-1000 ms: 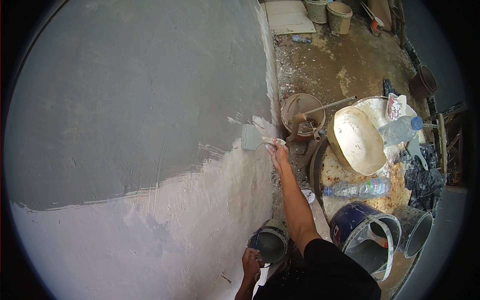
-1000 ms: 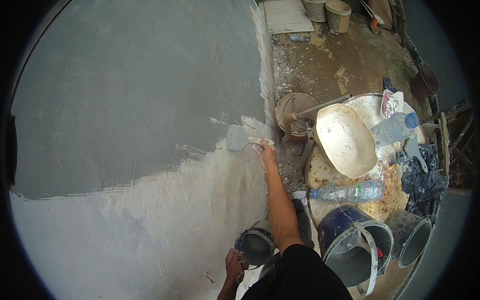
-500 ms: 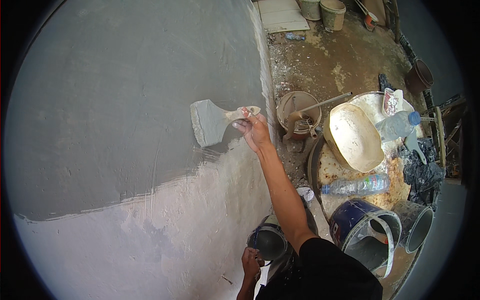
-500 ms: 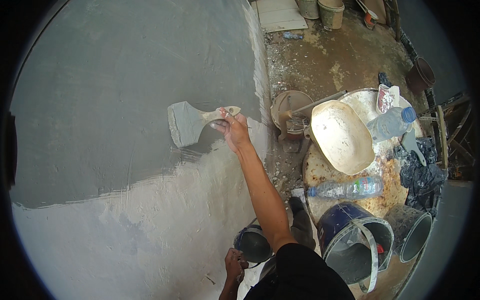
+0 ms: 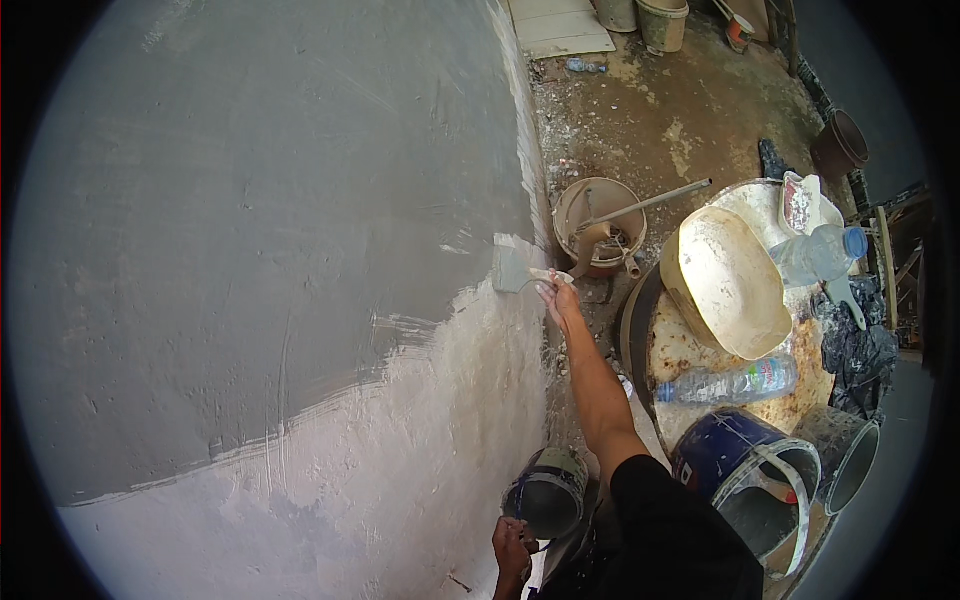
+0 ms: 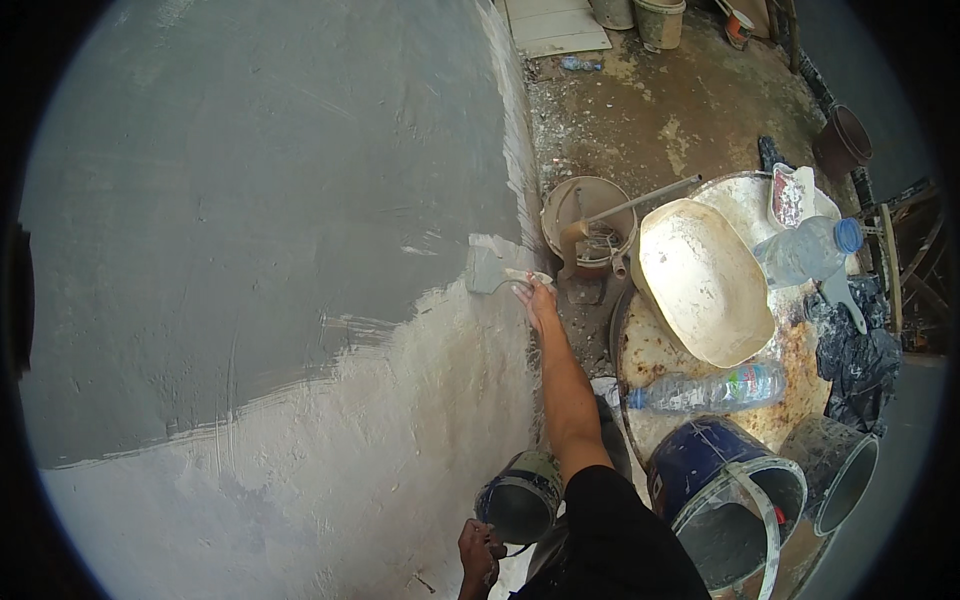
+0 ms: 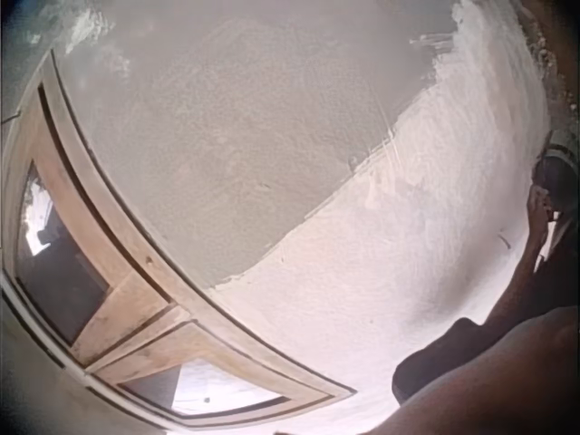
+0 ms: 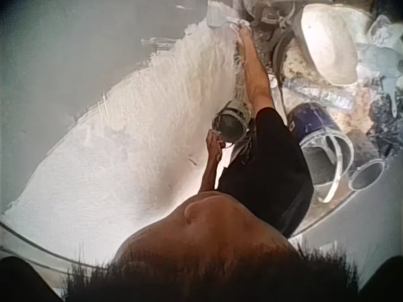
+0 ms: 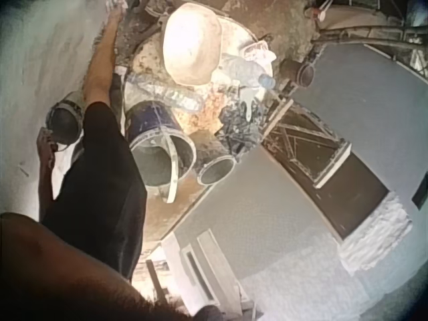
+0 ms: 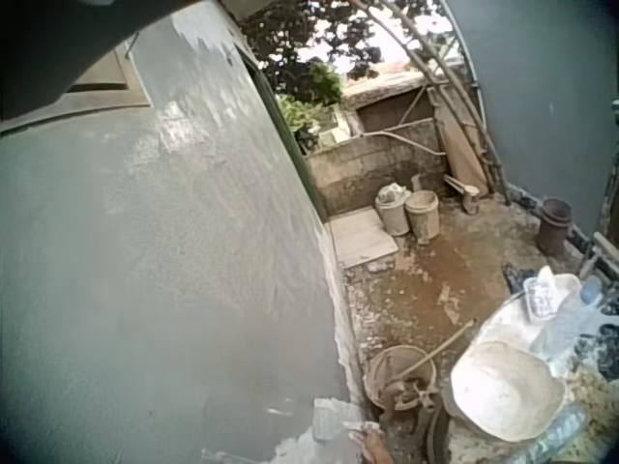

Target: The person applies wall putty to the lower section of an exterior wall using a handheld spatula.

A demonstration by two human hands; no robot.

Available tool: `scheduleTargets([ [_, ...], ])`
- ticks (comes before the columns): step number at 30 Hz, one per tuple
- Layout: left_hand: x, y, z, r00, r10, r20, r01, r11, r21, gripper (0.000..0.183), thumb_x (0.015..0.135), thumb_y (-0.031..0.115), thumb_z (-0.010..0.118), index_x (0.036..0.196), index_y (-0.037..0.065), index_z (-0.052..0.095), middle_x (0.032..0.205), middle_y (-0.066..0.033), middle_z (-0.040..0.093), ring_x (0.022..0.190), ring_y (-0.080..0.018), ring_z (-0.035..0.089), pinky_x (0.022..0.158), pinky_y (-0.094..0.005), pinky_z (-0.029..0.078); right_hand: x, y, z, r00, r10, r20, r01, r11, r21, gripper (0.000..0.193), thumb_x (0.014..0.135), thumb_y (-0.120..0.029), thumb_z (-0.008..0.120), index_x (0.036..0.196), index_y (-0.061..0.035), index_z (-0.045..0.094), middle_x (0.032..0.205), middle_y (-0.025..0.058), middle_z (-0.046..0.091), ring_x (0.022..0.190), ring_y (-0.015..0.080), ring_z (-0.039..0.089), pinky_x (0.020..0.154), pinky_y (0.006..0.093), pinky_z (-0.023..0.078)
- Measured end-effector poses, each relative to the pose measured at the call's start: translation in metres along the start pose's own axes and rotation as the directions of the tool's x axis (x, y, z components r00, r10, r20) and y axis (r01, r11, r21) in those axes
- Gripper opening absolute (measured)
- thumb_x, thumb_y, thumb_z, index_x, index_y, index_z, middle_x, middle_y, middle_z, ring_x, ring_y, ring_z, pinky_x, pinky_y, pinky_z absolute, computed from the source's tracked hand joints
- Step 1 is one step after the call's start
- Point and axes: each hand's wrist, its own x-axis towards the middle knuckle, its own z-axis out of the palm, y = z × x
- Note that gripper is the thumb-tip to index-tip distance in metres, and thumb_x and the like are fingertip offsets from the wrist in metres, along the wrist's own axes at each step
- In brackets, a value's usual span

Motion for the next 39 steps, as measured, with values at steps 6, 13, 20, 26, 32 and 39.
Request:
scheduleTargets([
  [6,0.001,-0.002,-0.011,0.999,0.031,-0.024,-0.031,0.999,0.016,0.008,0.082,0.009,0.041,0.075,0.007,0.040,0.053,-0.0016,0.039,0.040,-0.0072,0.032,0.035,-0.0213,0.026,-0.011,-0.026,0.005,0.999,-0.037,-0.007,0.036,0.996,-0.081,0.026,0.082,-0.008,0.051,0.103,0.0059,0.045,0.099,0.0133,0.053,0.086,0.0244,0.056,0.073,0.0362,0.051],
  [13,-0.007,0.008,-0.001,0.999,0.041,0.025,-0.040,0.998,-0.046,0.009,0.082,0.008,0.040,0.073,0.007,0.038,0.051,-0.0010,0.037,0.038,-0.0072,0.031,0.033,-0.0222,0.024,-0.008,-0.039,0.014,0.796,-0.605,-0.023,0.422,0.582,-0.696,0.016,0.078,-0.013,0.058,0.084,0.0018,0.058,0.074,0.0108,0.060,0.059,0.0164,0.058,0.054,0.0269,0.051],
  [20,-0.014,0.012,-0.010,0.995,0.096,-0.002,-0.096,0.993,-0.065,0.008,0.078,0.007,0.042,0.071,0.009,0.040,0.051,-0.0004,0.038,0.038,-0.0071,0.031,0.033,-0.0208,0.024,-0.091,-0.068,0.140,0.767,-0.607,0.208,0.397,0.194,-0.897,0.019,0.071,-0.017,0.061,0.077,0.0011,0.061,0.071,0.0160,0.061,0.069,0.0302,0.059,0.062,0.0352,0.043],
  [26,-0.011,0.004,-0.011,0.987,0.153,0.053,-0.149,0.986,-0.067,0.008,0.078,0.007,0.041,0.071,0.009,0.040,0.051,-0.0007,0.038,0.038,-0.0077,0.032,0.033,-0.0217,0.024,-0.149,-0.106,0.202,0.730,-0.621,0.286,0.528,0.247,-0.812,0.018,0.072,-0.015,0.062,0.077,0.0018,0.061,0.066,0.0138,0.061,0.062,0.0245,0.059,0.058,0.0327,0.043],
  [32,-0.014,0.009,-0.006,0.991,0.118,0.065,-0.113,0.991,-0.073,0.008,0.079,0.008,0.041,0.071,0.009,0.040,0.051,-0.0011,0.038,0.037,-0.0083,0.033,0.032,-0.0223,0.024,-0.155,-0.119,0.205,0.743,-0.584,0.327,0.630,0.447,-0.635,0.015,0.080,-0.011,0.055,0.083,0.0025,0.058,0.072,0.0107,0.060,0.058,0.0173,0.058,0.051,0.0279,0.050],
  [39,-0.012,0.012,-0.003,0.996,0.087,0.028,-0.085,0.994,-0.068,0.009,0.080,0.007,0.040,0.071,0.010,0.039,0.052,-0.0012,0.040,0.038,-0.0079,0.033,0.032,-0.0211,0.025,-0.099,-0.087,0.153,0.927,-0.034,0.373,0.039,0.999,-0.005,0.019,0.082,-0.012,0.051,0.099,-0.0022,0.048,0.093,0.0097,0.055,0.084,0.0229,0.056,0.075,0.0346,0.048],
])
